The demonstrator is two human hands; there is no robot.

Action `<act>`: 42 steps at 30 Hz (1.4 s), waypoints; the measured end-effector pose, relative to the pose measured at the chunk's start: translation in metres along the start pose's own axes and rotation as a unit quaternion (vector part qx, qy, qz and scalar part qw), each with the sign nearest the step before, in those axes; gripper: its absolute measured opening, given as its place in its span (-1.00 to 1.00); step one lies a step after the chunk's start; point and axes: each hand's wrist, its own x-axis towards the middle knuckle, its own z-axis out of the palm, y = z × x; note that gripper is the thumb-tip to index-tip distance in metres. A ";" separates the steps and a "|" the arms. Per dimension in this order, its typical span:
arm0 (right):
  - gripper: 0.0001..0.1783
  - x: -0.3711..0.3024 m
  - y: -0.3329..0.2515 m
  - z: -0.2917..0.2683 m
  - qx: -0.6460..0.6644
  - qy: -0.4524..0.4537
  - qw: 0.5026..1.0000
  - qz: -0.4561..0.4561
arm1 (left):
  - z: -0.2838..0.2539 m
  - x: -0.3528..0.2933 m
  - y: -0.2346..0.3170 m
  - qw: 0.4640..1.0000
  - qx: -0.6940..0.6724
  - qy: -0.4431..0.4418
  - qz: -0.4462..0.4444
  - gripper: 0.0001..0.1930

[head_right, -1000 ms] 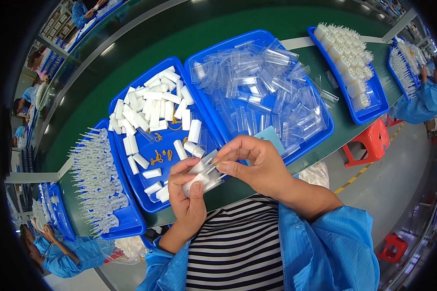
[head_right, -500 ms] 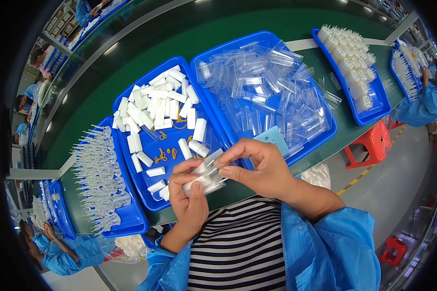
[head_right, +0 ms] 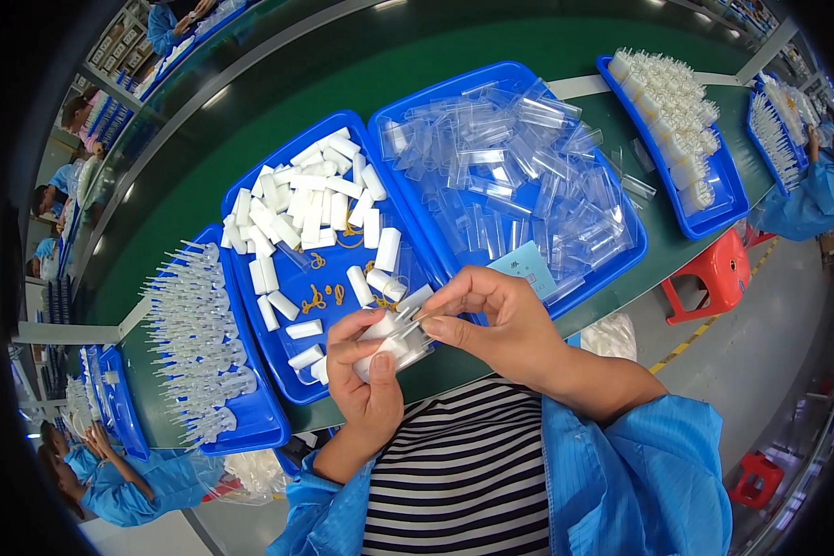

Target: The person assembles white plastic components by hand, then places the assembled parts into clear plastic sleeves.

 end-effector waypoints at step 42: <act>-0.79 0.004 -0.015 -0.014 -0.263 -0.025 0.959 -0.098 | 0.004 -0.001 -0.015 0.992 0.051 -0.035 0.112 -0.39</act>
